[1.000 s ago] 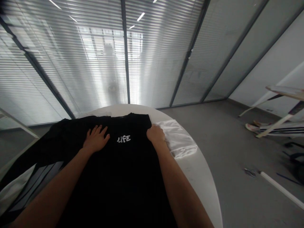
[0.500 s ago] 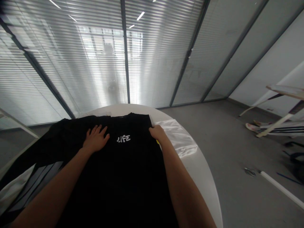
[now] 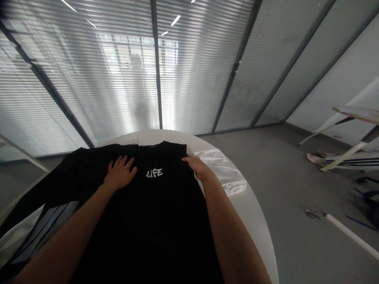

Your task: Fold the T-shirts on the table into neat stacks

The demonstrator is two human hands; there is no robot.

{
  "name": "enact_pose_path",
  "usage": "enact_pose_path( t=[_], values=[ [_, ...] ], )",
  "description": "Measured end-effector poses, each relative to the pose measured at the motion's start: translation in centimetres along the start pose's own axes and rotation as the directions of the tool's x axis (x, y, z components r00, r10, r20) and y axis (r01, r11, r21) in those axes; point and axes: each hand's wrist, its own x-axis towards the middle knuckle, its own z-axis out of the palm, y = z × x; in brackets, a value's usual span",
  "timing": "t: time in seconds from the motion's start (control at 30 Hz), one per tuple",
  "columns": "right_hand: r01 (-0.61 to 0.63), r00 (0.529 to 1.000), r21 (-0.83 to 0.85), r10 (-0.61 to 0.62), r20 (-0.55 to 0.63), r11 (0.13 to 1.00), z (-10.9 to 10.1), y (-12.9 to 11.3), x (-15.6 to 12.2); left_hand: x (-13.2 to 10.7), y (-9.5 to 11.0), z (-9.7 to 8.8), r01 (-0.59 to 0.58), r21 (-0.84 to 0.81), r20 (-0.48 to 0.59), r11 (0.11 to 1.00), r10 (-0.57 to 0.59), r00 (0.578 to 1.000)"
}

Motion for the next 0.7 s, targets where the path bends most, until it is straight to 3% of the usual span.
enact_pose_path(
  t=[0.2,0.4,0.7],
  values=[
    [0.064,0.998,-0.14,-0.065,-0.007,0.988,-0.2,0.6,0.6,0.0,0.0,-0.1,0.005,-0.002,0.004,1.0,-0.005,1.0],
    [0.076,0.992,-0.146,-0.09,-0.088,0.986,-0.3,1.5,1.6,0.0,0.0,0.0,-0.005,-0.003,-0.012,1.0,0.005,1.0],
    [0.198,0.954,-0.44,-0.276,-0.12,0.876,-0.1,1.4,2.3,0.0,-0.1,0.1,-0.005,-0.013,-0.008,1.0,0.005,1.0]
  ],
)
